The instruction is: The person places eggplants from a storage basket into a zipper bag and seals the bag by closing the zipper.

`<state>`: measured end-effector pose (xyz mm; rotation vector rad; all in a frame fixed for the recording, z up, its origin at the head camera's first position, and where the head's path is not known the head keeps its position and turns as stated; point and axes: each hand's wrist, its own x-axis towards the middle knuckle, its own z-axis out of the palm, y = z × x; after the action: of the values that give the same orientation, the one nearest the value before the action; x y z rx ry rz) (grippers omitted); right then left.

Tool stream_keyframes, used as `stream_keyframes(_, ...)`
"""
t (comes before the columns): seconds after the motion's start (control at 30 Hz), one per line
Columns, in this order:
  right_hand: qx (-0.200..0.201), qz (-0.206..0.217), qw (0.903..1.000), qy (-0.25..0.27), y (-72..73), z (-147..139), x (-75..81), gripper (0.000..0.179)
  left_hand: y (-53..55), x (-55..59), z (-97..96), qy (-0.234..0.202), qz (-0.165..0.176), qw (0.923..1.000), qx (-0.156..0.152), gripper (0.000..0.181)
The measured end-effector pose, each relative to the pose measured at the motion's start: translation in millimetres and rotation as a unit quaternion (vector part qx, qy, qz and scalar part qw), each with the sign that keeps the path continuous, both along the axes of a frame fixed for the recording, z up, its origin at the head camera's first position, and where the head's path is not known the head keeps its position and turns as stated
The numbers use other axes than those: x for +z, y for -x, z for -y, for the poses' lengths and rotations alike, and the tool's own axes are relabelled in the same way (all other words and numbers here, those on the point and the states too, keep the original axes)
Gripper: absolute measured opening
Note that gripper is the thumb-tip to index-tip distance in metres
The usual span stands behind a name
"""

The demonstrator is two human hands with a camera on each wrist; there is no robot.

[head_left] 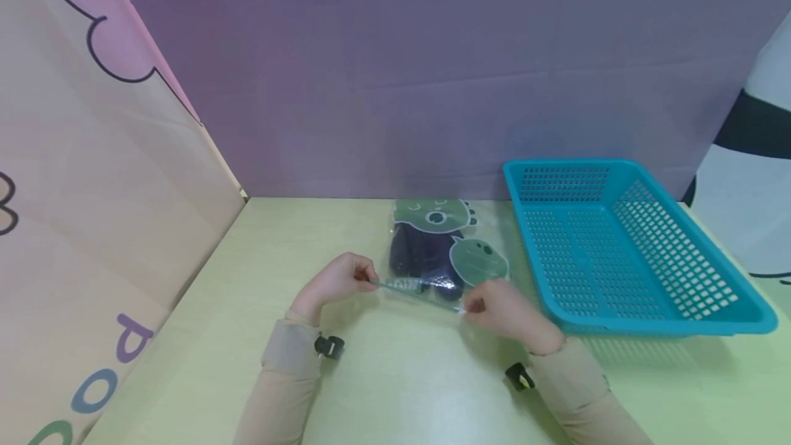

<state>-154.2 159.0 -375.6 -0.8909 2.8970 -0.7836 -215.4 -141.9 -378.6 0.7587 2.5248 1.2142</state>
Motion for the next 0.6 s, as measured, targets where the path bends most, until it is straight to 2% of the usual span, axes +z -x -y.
stream_keyframes(0.27, -0.011, 0.014, 0.9998, -0.007, -1.5, -0.2, 2.4, 0.004, 0.4, -0.1, 0.3, 0.007, 0.001, 1.0000, 0.004, 0.007)
stream_keyframes(0.6, -0.014, 0.006, 0.9996, -0.023, -1.6, -2.8, 2.7, 0.004, -0.3, 1.1, 0.1, 0.009, -0.003, 1.0000, 0.002, 0.009)
